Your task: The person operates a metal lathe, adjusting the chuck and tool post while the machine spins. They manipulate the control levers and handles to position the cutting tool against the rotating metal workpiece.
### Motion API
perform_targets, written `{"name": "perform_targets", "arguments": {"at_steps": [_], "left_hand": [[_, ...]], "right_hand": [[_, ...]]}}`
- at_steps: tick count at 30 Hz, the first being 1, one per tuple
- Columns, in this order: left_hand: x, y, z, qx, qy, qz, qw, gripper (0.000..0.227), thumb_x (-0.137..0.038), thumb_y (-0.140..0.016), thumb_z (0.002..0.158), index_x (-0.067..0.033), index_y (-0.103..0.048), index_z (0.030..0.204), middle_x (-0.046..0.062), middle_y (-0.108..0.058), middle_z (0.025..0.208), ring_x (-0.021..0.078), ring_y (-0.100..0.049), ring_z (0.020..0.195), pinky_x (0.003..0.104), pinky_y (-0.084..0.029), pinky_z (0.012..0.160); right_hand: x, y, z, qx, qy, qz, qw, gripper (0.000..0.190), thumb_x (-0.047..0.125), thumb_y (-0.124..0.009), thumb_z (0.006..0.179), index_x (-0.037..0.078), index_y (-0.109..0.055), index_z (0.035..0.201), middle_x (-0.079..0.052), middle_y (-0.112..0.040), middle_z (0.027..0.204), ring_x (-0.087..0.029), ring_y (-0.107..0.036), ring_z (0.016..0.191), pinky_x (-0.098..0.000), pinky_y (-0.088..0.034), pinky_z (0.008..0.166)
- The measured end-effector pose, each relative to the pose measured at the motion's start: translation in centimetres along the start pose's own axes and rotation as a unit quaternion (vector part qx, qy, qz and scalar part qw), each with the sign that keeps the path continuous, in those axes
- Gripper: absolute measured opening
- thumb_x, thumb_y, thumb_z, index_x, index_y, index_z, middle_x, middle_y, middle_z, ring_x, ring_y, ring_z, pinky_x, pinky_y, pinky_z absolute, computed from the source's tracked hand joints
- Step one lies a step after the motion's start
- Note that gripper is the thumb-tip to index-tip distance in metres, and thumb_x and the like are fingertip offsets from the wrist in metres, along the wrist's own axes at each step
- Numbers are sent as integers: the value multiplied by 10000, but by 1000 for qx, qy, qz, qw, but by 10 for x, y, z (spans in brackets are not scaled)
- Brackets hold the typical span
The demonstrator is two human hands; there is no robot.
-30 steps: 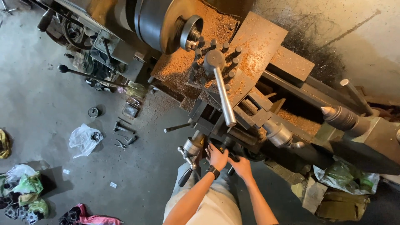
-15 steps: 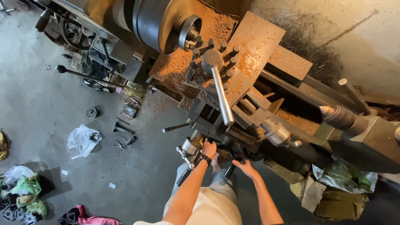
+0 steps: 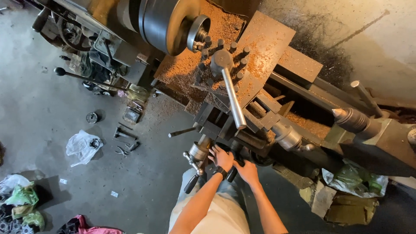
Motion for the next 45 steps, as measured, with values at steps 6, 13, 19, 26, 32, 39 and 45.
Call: {"name": "perform_targets", "arguments": {"at_steps": [6, 13, 19, 26, 32, 39, 45], "left_hand": [[3, 14, 8, 48, 13, -182, 982, 709, -239, -450, 870, 98, -109, 1393, 298, -182, 1437, 390, -135, 1359, 534, -101, 1084], [-23, 78, -22, 102, -8, -74, 992, 460, -212, -428, 885, 127, -474, 1192, 286, -560, 1137, 351, -555, 1049, 368, -443, 814], [19, 7, -3, 21, -89, -108, 990, 611, -358, -516, 825, -4, -366, 1300, 272, -344, 1331, 422, -341, 1258, 592, -286, 995], [15, 152, -76, -228, -421, -154, 864, 205, -130, -637, 787, -115, -618, 990, 48, -589, 944, 256, -593, 830, 321, -446, 736], [67, 169, -34, -180, -367, -60, 911, 510, -292, -690, 753, -55, -486, 1156, 158, -464, 1141, 345, -474, 1019, 425, -379, 850], [95, 141, -8, 46, -277, -13, 960, 763, -514, -608, 802, -18, -328, 1310, 182, -374, 1290, 333, -402, 1188, 485, -353, 968], [105, 127, 3, 59, -280, -6, 958, 770, -559, -614, 775, -25, -376, 1277, 148, -406, 1265, 316, -403, 1181, 463, -397, 926]], "right_hand": [[8, 30, -22, 50, 60, 73, 994, 589, 487, -591, 810, 10, -601, 1156, -189, -602, 1177, -317, -489, 1189, -421, -386, 1012], [-37, -8, 19, 27, -11, 198, 980, 537, 549, -729, 690, 53, -706, 896, -138, -689, 891, -242, -622, 942, -339, -488, 816], [-22, 3, 7, -13, -31, 166, 986, 579, 592, -732, 661, 28, -696, 786, -145, -688, 813, -242, -644, 874, -327, -498, 733], [-11, 0, 2, -40, -50, 100, 993, 651, 669, -663, 654, 58, -718, 871, -147, -691, 925, -284, -621, 988, -347, -502, 792], [23, 12, -23, -48, -71, 64, 994, 655, 676, -642, 644, 89, -721, 924, -155, -677, 998, -295, -596, 1046, -356, -498, 837], [31, 10, -24, -64, -85, 40, 993, 703, 684, -630, 637, 69, -707, 969, -178, -664, 1025, -316, -594, 1052, -357, -499, 842], [43, 11, -30, -67, -95, 21, 993, 730, 661, -607, 662, 21, -690, 1002, -216, -642, 1073, -345, -573, 1082, -390, -498, 855]]}}
Point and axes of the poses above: each hand's wrist, its own z-axis towards the middle knuckle, its own y-axis out of the back of the hand, x = y × z, the point moved 9 cm from there along z, towards the middle knuckle
